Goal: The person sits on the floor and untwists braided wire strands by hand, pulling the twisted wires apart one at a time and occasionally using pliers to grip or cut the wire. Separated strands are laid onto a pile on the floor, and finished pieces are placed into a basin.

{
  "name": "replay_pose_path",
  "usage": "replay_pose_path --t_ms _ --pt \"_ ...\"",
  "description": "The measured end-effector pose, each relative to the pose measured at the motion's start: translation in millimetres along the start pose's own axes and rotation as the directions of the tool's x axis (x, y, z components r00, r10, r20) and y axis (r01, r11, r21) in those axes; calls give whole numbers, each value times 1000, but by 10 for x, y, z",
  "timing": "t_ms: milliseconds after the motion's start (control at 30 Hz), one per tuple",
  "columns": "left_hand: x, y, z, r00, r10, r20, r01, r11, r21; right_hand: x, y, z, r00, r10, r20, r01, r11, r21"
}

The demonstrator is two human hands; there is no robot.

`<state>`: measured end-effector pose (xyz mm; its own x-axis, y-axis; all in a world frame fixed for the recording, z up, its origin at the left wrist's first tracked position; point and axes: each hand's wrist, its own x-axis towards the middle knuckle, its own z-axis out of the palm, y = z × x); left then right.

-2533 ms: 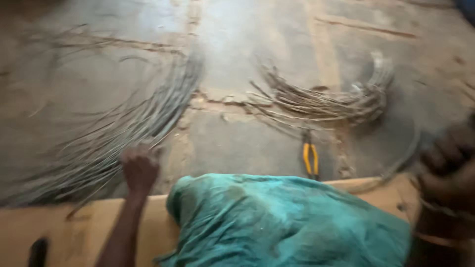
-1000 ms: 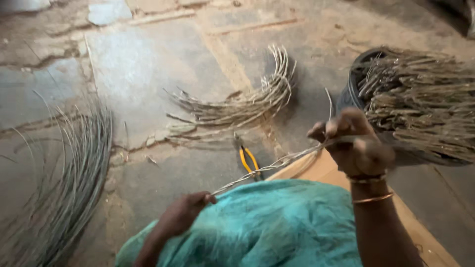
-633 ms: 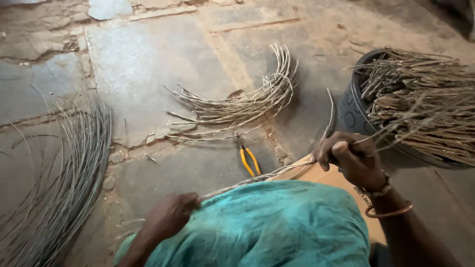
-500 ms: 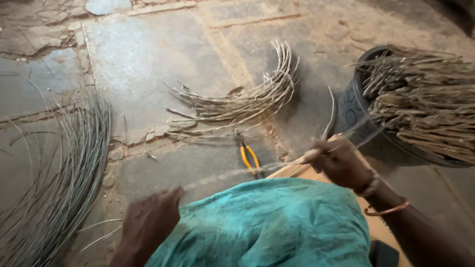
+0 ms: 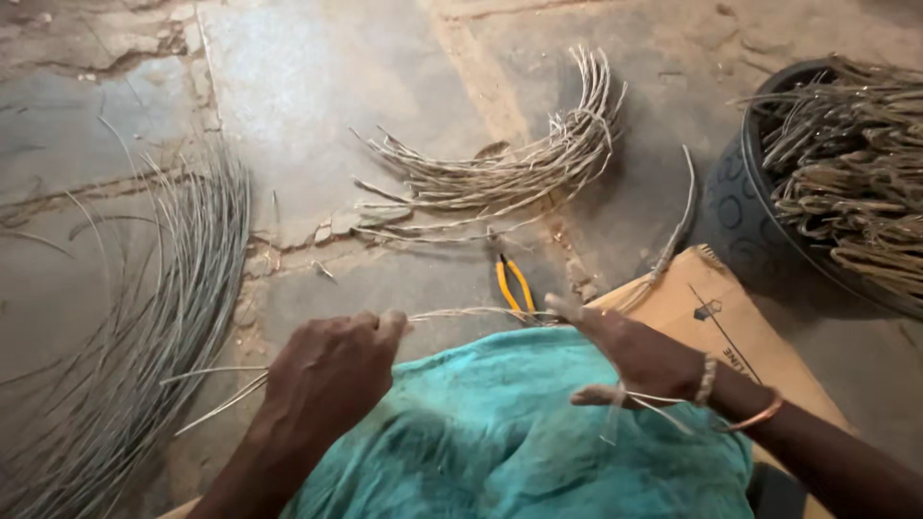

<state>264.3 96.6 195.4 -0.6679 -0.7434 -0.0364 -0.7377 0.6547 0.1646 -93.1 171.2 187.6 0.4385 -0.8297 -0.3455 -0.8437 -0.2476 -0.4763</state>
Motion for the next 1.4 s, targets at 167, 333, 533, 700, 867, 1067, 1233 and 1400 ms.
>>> replay_pose_path --t_ms 167,333,533,700,867,1067,1233,1400 --pt "-68 172 -42 996 43 -85 -44 999 -10 123 38 345 899 -173 -403 93 973 -210" --pt "-154 384 67 998 -55 -42 44 972 -229 224 250 271 679 -256 -688 -54 917 -395" --pt "109 783 -78 788 19 -615 -182 962 -204 305 122 222 744 -174 -645 -217 850 -480" --pt "653 1113 -5 860 195 -471 -188 980 62 358 -115 214 728 -241 -642 -197 823 -533" --pt "955 1063 428 983 176 61 -153 951 -270 242 1 150 733 -292 -615 -186 783 -594" --pt "1017 1002 601 910 355 212 -98 684 -723 185 144 190 651 -520 -553 -43 702 -711" --pt "1005 973 483 959 262 104 -202 896 -394 138 101 0 742 -315 -592 -45 857 -513" --pt "983 964 448 905 397 -153 -389 918 78 31 316 -366 1000 -3 -3 4 959 283"
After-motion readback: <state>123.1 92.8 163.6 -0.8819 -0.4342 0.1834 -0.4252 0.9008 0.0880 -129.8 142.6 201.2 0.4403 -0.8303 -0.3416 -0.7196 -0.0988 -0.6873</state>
